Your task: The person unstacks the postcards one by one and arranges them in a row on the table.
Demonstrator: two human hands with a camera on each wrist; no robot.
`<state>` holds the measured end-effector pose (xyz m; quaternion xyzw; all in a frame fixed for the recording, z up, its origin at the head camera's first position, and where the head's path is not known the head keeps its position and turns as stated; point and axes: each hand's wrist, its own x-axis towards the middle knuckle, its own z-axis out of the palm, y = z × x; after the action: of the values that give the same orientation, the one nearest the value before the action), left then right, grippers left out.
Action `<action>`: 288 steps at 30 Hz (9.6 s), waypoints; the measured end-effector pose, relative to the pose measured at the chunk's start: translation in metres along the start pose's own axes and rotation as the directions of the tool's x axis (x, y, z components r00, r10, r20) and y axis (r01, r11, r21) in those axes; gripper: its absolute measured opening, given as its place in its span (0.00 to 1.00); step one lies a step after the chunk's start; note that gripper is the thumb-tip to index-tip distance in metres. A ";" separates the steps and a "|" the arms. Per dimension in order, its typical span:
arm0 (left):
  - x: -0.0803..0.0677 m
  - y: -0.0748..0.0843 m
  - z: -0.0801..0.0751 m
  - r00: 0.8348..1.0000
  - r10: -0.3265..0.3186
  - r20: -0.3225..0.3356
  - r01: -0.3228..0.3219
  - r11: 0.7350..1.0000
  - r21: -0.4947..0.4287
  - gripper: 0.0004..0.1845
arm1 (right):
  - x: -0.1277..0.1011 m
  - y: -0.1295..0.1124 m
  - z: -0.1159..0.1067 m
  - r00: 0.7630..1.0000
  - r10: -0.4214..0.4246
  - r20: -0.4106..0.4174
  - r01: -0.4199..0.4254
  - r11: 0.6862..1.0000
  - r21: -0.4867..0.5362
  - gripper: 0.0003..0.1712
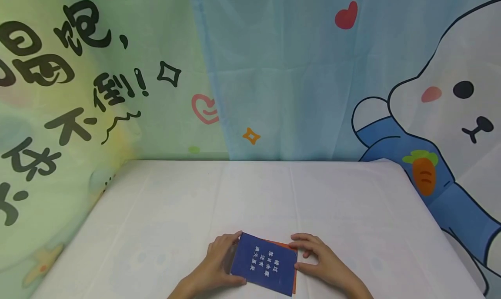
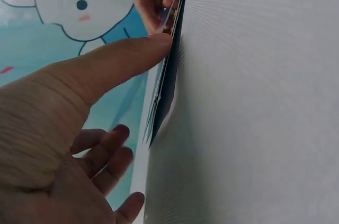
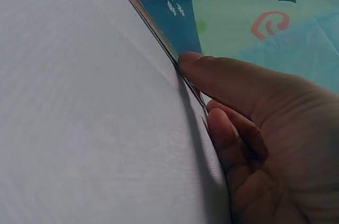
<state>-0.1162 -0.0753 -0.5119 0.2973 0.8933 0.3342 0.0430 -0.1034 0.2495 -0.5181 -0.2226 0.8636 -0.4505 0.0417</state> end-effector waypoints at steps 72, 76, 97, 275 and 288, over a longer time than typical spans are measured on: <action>0.008 0.003 -0.011 0.991 -0.115 -0.068 0.092 0.956 -0.277 0.40 | 0.006 -0.005 0.008 0.957 0.060 -0.282 0.028 0.954 0.297 0.24; 0.009 0.004 -0.015 0.992 -0.089 -0.085 0.065 0.966 -0.252 0.40 | 0.007 -0.008 0.007 0.954 0.036 -0.298 0.054 0.955 0.291 0.24; 0.015 -0.007 -0.040 0.981 -0.129 -0.145 0.103 0.979 -0.174 0.40 | 0.041 -0.019 0.006 0.958 0.059 -0.282 0.021 0.962 0.272 0.22; -0.024 -0.145 -0.134 0.777 -0.564 -0.279 0.537 0.826 -0.171 0.28 | 0.244 -0.072 0.129 0.975 0.221 -0.033 -0.212 0.960 0.183 0.23; -0.023 -0.130 -0.141 0.771 -0.552 -0.319 0.522 0.833 -0.181 0.27 | 0.226 -0.085 0.125 0.967 0.254 0.008 -0.252 0.955 0.155 0.28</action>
<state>-0.2013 -0.2471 -0.4864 -0.0382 0.9189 0.3924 -0.0145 -0.2432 0.0172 -0.4948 -0.1037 0.8476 -0.5085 0.1109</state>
